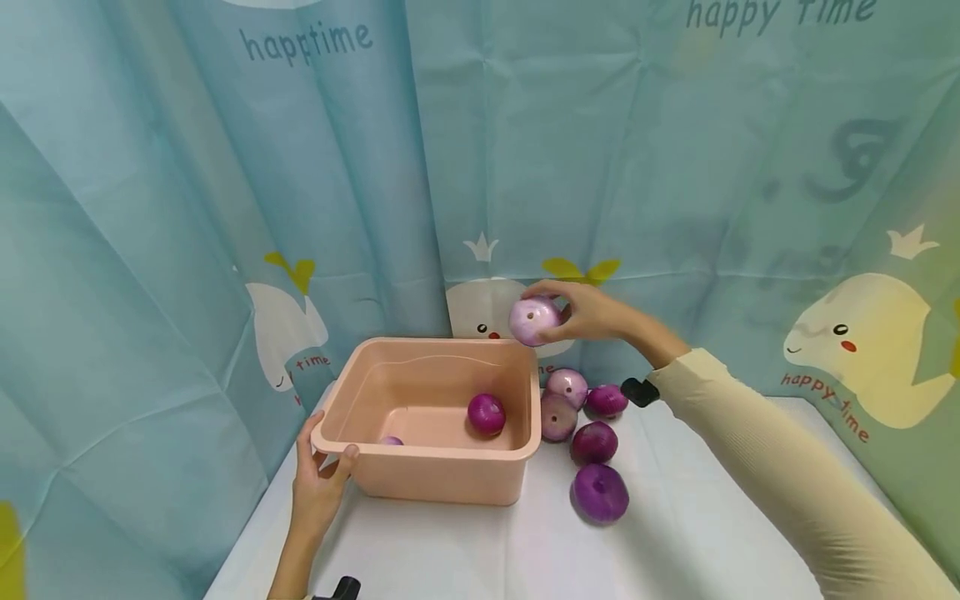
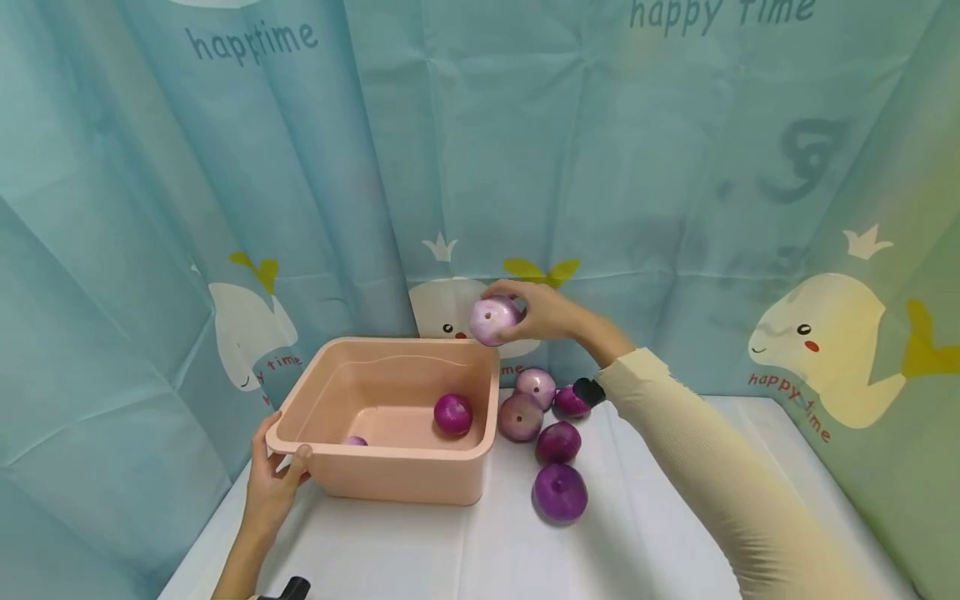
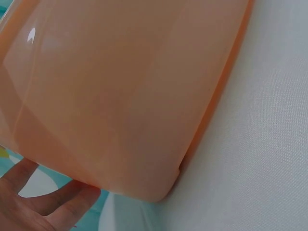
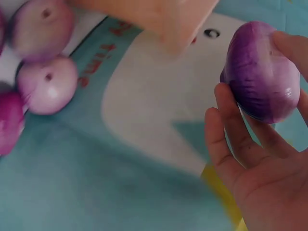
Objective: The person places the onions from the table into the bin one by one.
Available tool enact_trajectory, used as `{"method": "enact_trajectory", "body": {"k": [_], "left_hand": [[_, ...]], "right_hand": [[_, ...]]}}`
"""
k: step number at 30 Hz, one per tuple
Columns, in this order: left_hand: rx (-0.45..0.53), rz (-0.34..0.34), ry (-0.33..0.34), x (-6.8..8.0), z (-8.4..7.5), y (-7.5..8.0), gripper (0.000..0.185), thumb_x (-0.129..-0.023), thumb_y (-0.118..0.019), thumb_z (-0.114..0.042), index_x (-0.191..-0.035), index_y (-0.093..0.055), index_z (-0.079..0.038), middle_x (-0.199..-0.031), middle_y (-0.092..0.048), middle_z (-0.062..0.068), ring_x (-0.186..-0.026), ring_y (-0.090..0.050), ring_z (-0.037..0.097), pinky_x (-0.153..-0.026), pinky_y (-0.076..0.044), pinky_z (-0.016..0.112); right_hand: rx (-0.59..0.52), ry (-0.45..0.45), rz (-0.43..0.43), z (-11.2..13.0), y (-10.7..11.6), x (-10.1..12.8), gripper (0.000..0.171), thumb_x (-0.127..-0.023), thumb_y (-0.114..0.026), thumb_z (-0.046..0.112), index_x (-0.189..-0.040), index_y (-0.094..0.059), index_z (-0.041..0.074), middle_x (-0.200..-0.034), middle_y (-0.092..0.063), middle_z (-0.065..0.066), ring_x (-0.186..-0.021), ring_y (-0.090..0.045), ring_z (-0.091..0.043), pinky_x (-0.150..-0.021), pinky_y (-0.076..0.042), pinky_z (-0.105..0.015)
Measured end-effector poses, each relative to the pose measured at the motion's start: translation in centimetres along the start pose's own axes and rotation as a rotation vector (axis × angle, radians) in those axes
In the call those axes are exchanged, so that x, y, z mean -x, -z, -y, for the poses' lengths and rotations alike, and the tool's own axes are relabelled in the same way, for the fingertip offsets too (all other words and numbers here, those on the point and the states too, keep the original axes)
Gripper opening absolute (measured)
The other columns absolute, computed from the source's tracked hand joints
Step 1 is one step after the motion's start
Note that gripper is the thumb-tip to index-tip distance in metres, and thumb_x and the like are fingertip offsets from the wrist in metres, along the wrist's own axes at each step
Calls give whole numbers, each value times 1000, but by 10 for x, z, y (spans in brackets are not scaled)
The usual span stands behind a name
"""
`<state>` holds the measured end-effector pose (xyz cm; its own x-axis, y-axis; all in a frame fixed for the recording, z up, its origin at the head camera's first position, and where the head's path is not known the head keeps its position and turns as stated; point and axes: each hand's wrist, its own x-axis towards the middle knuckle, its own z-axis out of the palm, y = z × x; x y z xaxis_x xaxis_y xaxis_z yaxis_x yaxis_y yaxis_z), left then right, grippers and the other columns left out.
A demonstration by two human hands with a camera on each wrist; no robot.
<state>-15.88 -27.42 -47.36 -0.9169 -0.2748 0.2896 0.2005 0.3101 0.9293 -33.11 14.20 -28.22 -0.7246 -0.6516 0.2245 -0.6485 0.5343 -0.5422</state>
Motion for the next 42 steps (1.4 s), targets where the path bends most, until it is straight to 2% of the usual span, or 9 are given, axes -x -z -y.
{"method": "enact_trajectory", "body": {"k": [6, 13, 19, 25, 27, 36, 42], "left_hand": [[8, 2, 4, 1, 1, 1, 77, -102, -64, -16, -163, -18, -28, -163, -26, 12, -139, -42, 41, -84, -48, 6], [14, -5, 8, 2, 0, 1, 75, -103, -63, -15, -163, -19, -27, -163, -27, 11, -138, -43, 38, -83, -49, 7], [-1, -15, 6, 2, 2, 0, 75, -102, -64, -15, -163, -20, -27, -163, -29, 10, -137, -44, 33, -85, -47, 6], [12, -16, 7, 0, 3, -1, 75, -102, -64, -13, -162, -22, -28, -162, -30, 6, -130, -46, 16, -86, -49, 8], [7, -13, 13, 0, 3, -1, 75, -102, -64, -15, -162, -21, -29, -162, -30, 6, -129, -46, 14, -85, -50, 9], [6, 1, 1, 0, 1, 0, 76, -102, -64, -16, -163, -19, -28, -163, -28, 9, -138, -44, 38, -85, -48, 6], [12, -1, 11, 0, 0, 0, 76, -102, -64, -17, -163, -19, -29, -163, -28, 9, -139, -43, 38, -84, -48, 6]], "right_hand": [[-18, 75, 34, 18, -27, -32, 62, -82, -88, 23, -137, -61, 17, -131, -61, -6, -105, -62, -24, -86, -58, -37], [43, 127, 62, 33, -60, -62, 59, -79, -88, 26, -132, -65, 16, -127, -65, -4, -112, -59, -21, -92, -52, -35], [-25, 92, 131, 44, -81, -75, 56, -80, -88, 24, -130, -65, 15, -123, -64, -3, -107, -60, -21, -94, -51, -33], [-49, 63, 161, 50, -93, -82, 56, -81, -87, 19, -132, -63, 16, -125, -62, -8, -109, -58, -24, -94, -51, -34], [-55, 49, 166, 51, -95, -82, 57, -81, -87, 18, -132, -63, 17, -126, -61, -7, -110, -57, -24, -94, -51, -34], [-76, -5, 202, 51, -103, -81, 57, -83, -85, 17, -134, -61, 19, -126, -59, -8, -111, -56, -23, -92, -52, -32], [-102, -22, 255, 51, -102, -81, 69, -87, -83, 22, -148, -52, 16, -140, -55, -16, -127, -53, -34, -101, -51, -42]]}}
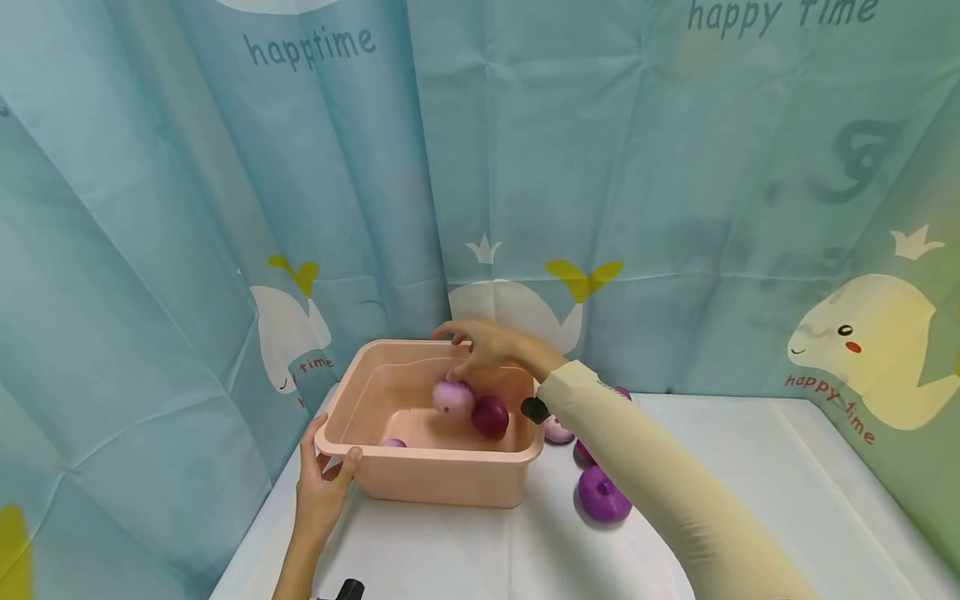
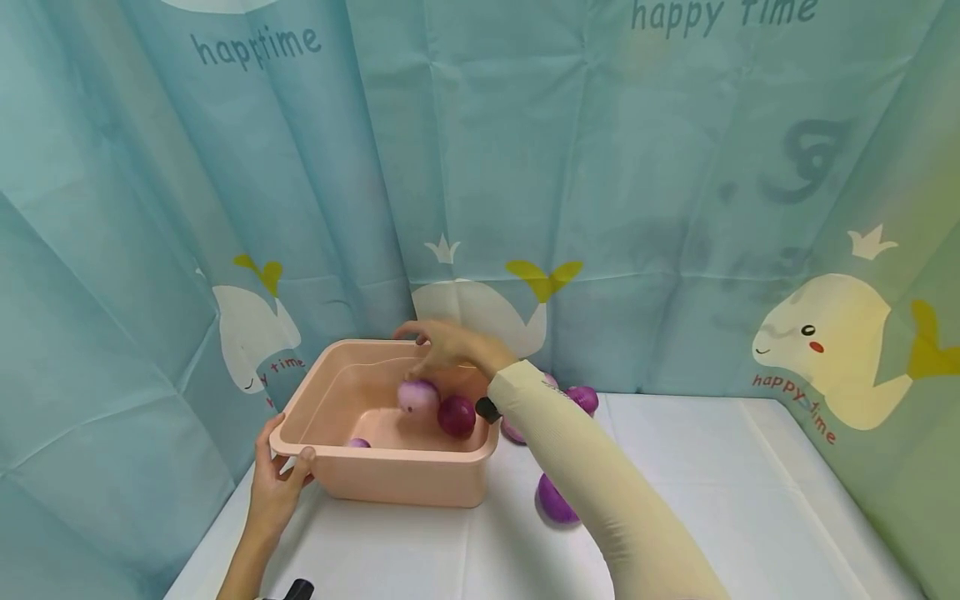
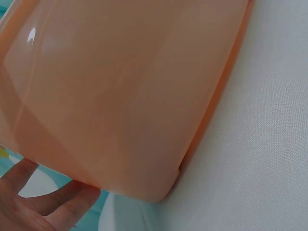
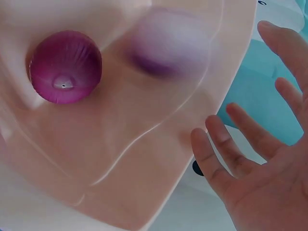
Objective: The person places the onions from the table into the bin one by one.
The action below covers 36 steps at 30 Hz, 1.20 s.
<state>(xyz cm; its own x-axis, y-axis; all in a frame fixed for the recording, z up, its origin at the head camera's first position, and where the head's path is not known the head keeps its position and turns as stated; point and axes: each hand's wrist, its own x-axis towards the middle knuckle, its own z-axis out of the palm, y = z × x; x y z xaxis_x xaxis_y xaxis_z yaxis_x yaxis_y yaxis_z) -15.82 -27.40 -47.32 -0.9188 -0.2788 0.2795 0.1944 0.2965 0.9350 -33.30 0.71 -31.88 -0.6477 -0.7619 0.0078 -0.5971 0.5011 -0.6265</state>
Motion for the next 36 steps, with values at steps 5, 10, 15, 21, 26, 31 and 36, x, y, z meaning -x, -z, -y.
{"method": "enact_trajectory", "body": {"k": [5, 10, 15, 21, 26, 31, 36], "left_hand": [[7, -2, -2, 0, 1, 0, 75, -103, -63, -17, -163, -20, -28, -163, -28, 11, -140, -43, 40, -84, -48, 7], [18, 1, -2, -1, 2, -1, 75, -103, -63, -16, -163, -20, -28, -163, -29, 10, -139, -43, 40, -83, -49, 8], [-8, 3, 3, 0, 1, -1, 76, -103, -63, -19, -163, -19, -28, -163, -28, 11, -141, -42, 42, -84, -48, 6], [-23, 0, 6, 0, 0, 0, 77, -102, -64, -20, -163, -18, -29, -164, -28, 12, -142, -41, 43, -84, -46, 5], [-34, -8, 2, -1, -1, 0, 77, -102, -64, -21, -163, -18, -29, -165, -27, 12, -143, -39, 44, -84, -44, 3], [-37, -15, 0, -1, -1, -1, 76, -102, -64, -21, -163, -19, -28, -165, -27, 13, -143, -39, 44, -84, -44, 2], [-18, -16, -3, -1, 0, -1, 76, -102, -64, -18, -163, -19, -28, -163, -28, 13, -140, -41, 43, -84, -47, 5]], "right_hand": [[1, 22, 1, 0, 1, 1, 73, -87, -84, 22, -151, -49, 14, -149, -50, -16, -138, -45, -34, -108, -46, -50], [-7, 76, -13, -3, 3, 2, 70, -87, -83, 17, -149, -51, 12, -150, -49, -18, -139, -44, -37, -111, -42, -56], [0, 99, -29, -7, 11, 13, 70, -87, -83, 20, -149, -51, 11, -152, -48, -20, -140, -45, -39, -112, -41, -56], [58, 148, -92, -18, 24, 37, 70, -86, -83, 21, -148, -53, 6, -148, -53, -18, -131, -52, -41, -107, -46, -56], [65, 139, -134, -31, 37, 62, 71, -87, -83, 20, -149, -52, 7, -147, -55, -16, -131, -51, -40, -105, -47, -56], [84, 77, -182, -47, 48, 89, 71, -87, -83, 21, -149, -52, 10, -145, -55, -18, -129, -53, -40, -103, -49, -57], [120, 22, -225, -62, 54, 110, 73, -85, -85, 24, -149, -53, 11, -141, -58, -20, -117, -61, -43, -99, -52, -57]]}}
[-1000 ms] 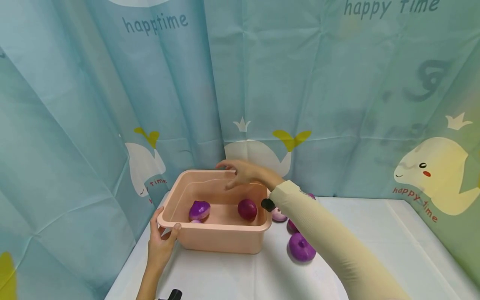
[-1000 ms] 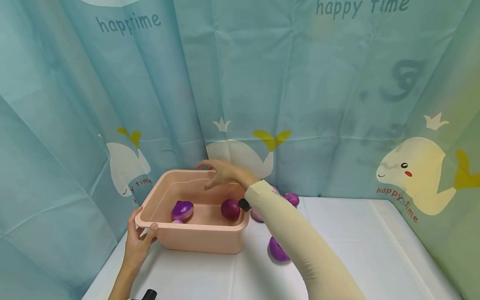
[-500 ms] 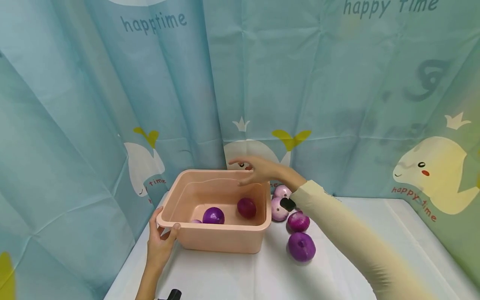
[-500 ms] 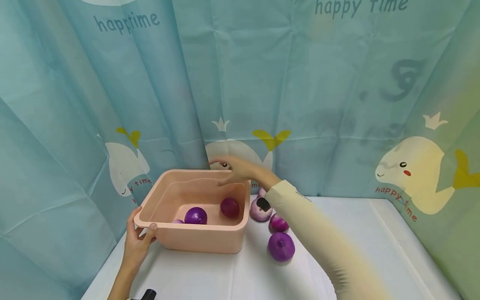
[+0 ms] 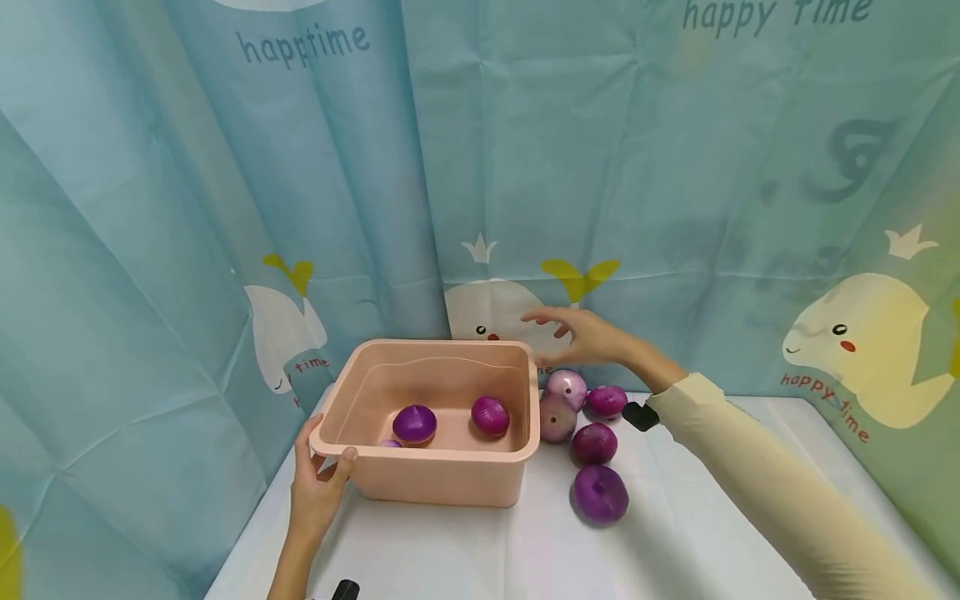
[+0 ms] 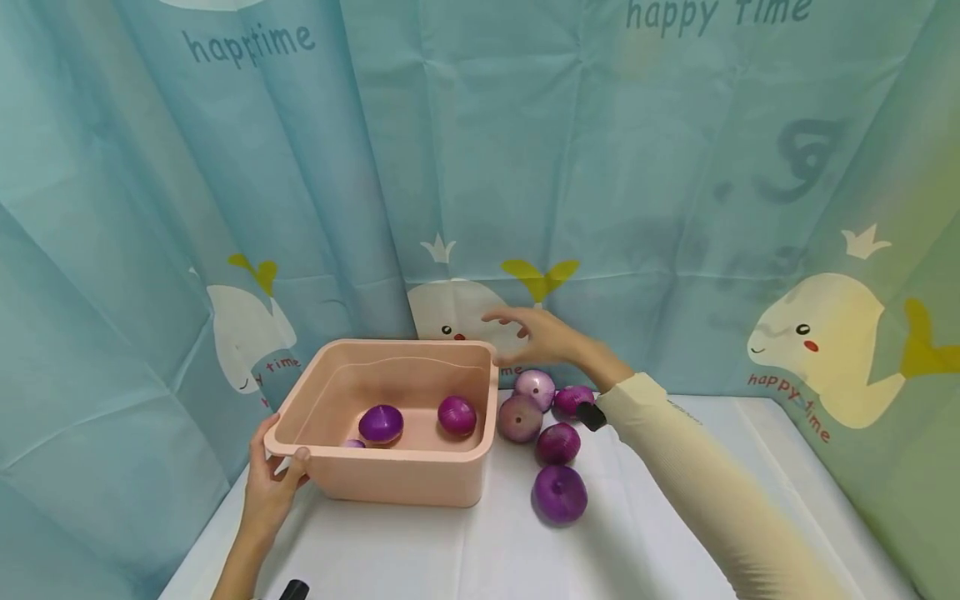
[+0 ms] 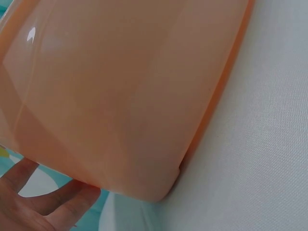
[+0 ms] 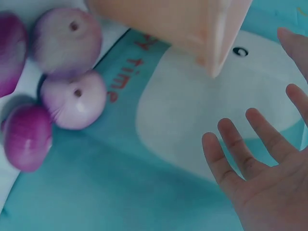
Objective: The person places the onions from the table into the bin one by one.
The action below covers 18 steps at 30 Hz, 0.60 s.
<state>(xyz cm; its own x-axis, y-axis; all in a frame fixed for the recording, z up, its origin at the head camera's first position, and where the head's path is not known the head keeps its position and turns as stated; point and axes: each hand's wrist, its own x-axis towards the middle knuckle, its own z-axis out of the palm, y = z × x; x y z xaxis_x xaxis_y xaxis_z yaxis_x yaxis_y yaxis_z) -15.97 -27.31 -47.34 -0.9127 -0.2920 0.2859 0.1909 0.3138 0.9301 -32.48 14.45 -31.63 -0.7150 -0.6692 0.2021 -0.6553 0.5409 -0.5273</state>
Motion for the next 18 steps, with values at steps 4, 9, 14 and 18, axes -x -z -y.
{"method": "enact_trajectory", "body": {"k": [4, 9, 14, 18], "left_hand": [[17, 1, 3, 1, 2, 1, 76, -102, -63, -16, -163, -19, -28, -163, -28, 11, -138, -43, 40, -83, -48, 7], [27, 0, -11, 1, 2, 1, 76, -102, -63, -14, -163, -19, -26, -163, -27, 12, -138, -42, 40, -83, -49, 7], [30, 2, -12, 0, 1, 0, 76, -102, -63, -13, -163, -19, -27, -162, -28, 11, -138, -42, 40, -83, -49, 7], [39, 6, -17, 0, 0, -1, 76, -102, -63, -12, -163, -18, -26, -162, -28, 12, -136, -43, 39, -83, -49, 7]], "right_hand": [[9, -24, -10, -12, 4, 12, 73, -85, -86, 25, -149, -53, 11, -141, -57, -21, -114, -62, -44, -97, -53, -57], [-20, -52, -28, -28, 4, 31, 72, -88, -83, 26, -150, -51, 9, -142, -56, -23, -114, -63, -46, -94, -54, -59], [-40, -94, -80, -51, -4, 52, 70, -89, -82, 27, -149, -52, 8, -141, -57, -25, -109, -66, -44, -91, -55, -59], [-46, -119, -140, -77, -19, 68, 67, -90, -81, 27, -147, -53, 5, -139, -58, -27, -105, -68, -45, -89, -55, -59]]}}
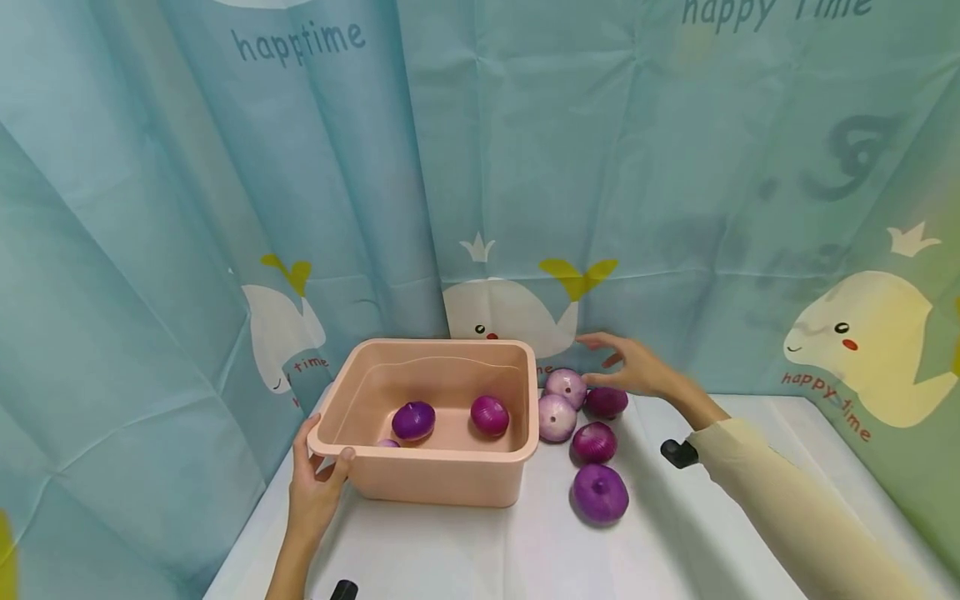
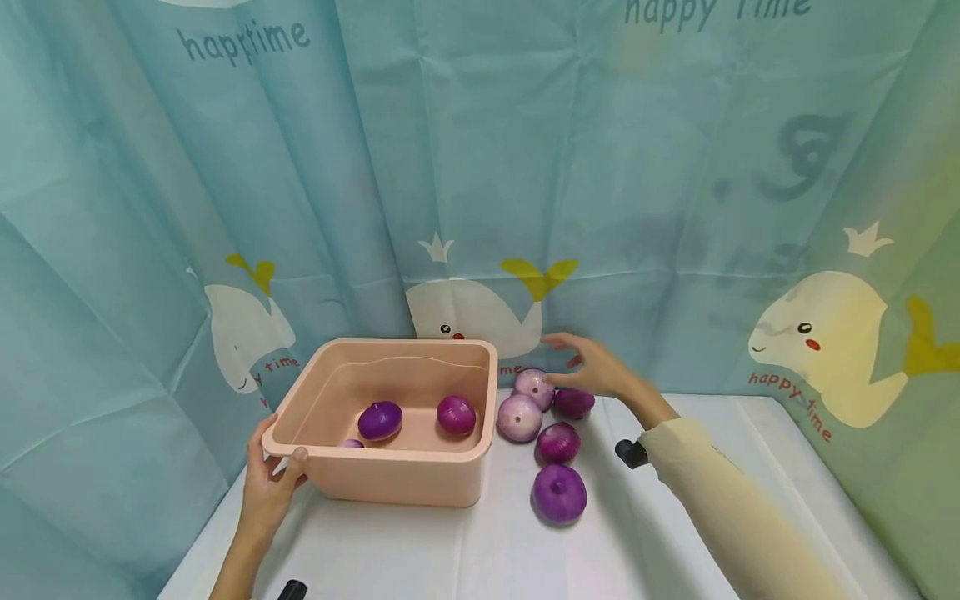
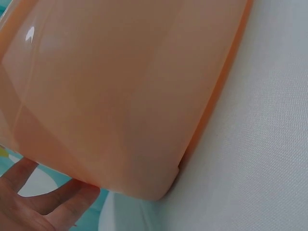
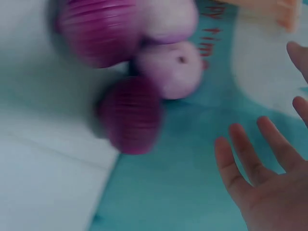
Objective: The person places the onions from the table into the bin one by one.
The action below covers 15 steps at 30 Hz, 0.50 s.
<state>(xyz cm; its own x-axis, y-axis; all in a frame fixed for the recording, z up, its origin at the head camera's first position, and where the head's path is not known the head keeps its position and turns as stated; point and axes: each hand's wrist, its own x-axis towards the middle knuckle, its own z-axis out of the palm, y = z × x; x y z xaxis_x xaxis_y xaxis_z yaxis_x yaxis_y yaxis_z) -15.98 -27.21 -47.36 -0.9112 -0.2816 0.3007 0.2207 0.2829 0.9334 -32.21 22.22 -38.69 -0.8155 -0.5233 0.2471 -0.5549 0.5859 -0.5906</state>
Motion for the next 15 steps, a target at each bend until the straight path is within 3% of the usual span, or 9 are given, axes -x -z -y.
{"method": "enact_trajectory", "body": {"k": [8, 15], "left_hand": [[9, 5, -7, 0, 0, 1, 77, -102, -62, -10, -163, -17, -24, -161, -28, 14, -134, -44, 38, -82, -51, 9], [12, 8, -9, 1, 0, 0, 78, -102, -62, -11, -163, -17, -24, -163, -27, 14, -137, -43, 40, -82, -50, 8]], "right_hand": [[-39, -74, -117, -47, -27, 21, 61, -90, -80, 24, -140, -57, -2, -138, -59, -26, -120, -58, -48, -93, -54, -58], [-49, -238, -134, -65, -44, 30, 62, -88, -82, 26, -139, -57, -1, -129, -59, -35, -117, -58, -50, -91, -52, -59]]}}
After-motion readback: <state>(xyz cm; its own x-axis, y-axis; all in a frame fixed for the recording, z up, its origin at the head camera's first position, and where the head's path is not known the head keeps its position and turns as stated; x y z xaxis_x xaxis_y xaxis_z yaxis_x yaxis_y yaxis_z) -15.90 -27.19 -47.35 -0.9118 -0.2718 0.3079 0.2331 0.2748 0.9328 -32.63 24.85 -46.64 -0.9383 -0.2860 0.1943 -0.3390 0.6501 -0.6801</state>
